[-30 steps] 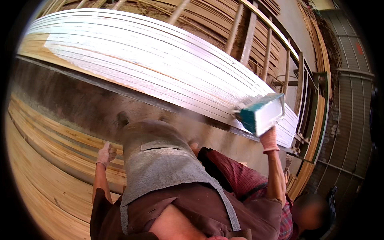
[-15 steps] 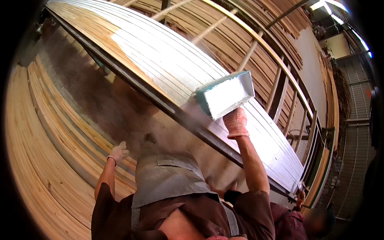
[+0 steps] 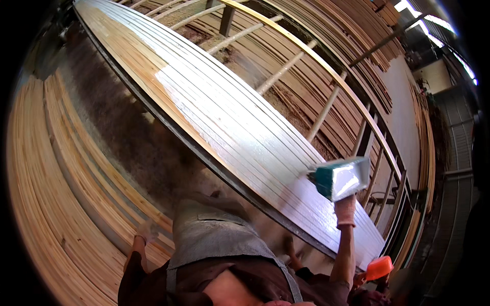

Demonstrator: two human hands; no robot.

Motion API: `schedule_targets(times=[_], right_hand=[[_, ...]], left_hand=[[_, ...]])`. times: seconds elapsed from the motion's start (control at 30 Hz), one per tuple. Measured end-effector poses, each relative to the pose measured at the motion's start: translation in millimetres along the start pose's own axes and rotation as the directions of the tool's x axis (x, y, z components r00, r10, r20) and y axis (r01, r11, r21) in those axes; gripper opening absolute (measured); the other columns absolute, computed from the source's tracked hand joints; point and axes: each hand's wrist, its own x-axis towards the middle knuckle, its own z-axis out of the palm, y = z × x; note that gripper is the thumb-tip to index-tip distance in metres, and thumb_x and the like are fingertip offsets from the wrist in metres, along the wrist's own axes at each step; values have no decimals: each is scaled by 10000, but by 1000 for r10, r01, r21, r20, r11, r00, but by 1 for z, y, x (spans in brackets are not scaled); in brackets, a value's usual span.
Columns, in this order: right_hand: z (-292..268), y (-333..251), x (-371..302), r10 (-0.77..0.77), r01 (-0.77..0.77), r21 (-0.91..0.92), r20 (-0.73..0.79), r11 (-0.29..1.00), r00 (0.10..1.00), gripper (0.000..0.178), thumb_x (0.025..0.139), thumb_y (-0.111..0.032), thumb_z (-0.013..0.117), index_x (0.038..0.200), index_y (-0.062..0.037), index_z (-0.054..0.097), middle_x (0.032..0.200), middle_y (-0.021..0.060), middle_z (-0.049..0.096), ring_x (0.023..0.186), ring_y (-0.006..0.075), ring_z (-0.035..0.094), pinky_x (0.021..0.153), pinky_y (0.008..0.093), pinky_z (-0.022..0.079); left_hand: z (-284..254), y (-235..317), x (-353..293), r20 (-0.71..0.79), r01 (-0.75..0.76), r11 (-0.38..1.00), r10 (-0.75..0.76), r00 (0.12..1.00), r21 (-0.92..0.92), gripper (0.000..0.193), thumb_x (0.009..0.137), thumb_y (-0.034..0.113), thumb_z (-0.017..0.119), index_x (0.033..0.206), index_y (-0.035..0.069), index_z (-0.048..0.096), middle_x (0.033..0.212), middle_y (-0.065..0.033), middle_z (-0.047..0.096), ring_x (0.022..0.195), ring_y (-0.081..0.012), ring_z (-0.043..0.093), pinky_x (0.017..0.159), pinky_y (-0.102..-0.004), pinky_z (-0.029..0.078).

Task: The person picks up long wooden planks from a stack and places them onto a metal rack. They stir a white liquid in a bucket and use a paint roller to apply the liquid to the planks. The person repeats this process, handling the planks and applying the coating systematically.

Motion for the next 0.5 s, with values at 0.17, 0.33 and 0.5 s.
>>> schedule_targets(times=[0.17, 0.33, 0.5], right_hand=[[8, -12, 56, 84, -138, 245, 218, 960, 972, 384, 954, -184, 504, 1288, -68, 652, 1292, 90, 683, 1241, 261, 608, 1076, 429, 439], [-53, -82, 198, -230, 228, -26, -83, 973, 970, 315, 959, -215, 531, 1201, -132, 714, 1242, 63, 711, 1192, 196, 644, 966, 344, 504], [-145, -157, 379, -271, 287, -158, 117, 945, 955, 267, 966, -221, 554, 1088, -126, 772, 1112, 78, 757, 1050, 192, 720, 837, 334, 578]], left_hand=[[-1, -6, -10, 147, 229, 973, -230, 962, 25, 277, 972, 342, 571, 841, 98, 586, 687, -51, 486, 603, -222, 472, 525, -400, 389], [10, 51, 2, 155, 126, 991, -130, 979, 40, 318, 942, 383, 631, 836, 89, 573, 791, -95, 640, 708, -223, 623, 625, -405, 484], [-9, 123, 45, 338, 76, 976, -3, 941, -204, 371, 975, 447, 605, 897, 84, 584, 781, -79, 639, 691, -215, 616, 646, -390, 484]])
